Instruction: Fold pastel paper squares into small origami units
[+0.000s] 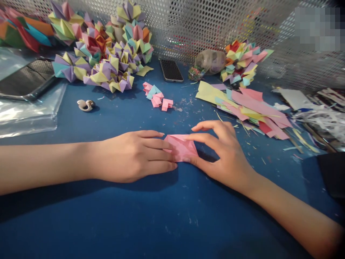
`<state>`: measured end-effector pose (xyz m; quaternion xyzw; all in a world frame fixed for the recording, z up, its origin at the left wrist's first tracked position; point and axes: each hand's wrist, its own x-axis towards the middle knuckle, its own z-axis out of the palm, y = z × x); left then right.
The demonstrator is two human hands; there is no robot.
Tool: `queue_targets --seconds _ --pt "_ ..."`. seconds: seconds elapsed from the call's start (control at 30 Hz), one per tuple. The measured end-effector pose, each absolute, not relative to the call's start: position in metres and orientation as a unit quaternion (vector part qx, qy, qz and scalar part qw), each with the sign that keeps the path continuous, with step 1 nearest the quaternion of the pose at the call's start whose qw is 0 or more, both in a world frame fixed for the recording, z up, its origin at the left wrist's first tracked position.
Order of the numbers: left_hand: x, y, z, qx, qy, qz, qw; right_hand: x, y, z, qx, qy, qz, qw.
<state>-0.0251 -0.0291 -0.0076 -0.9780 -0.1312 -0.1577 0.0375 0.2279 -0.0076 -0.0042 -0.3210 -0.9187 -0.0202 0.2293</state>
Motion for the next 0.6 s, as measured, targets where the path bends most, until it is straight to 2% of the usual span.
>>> queue_targets --seconds 0.17,0.4,0.6 --pt "-0.024 -0.030 -0.006 -0.976 -0.138 -0.161 0.039 0.239 0.001 0.001 -0.267 -0.945 -0.019 0.186" --pt "-0.025 -0.031 -0.009 -0.963 -0.184 -0.186 0.064 0.246 0.008 0.006 -0.246 -0.930 -0.121 0.246" --pt "-0.026 -0.032 -0.008 -0.949 -0.257 -0.169 0.067 0.237 -0.012 0.008 -0.199 -0.950 -0.044 0.239"
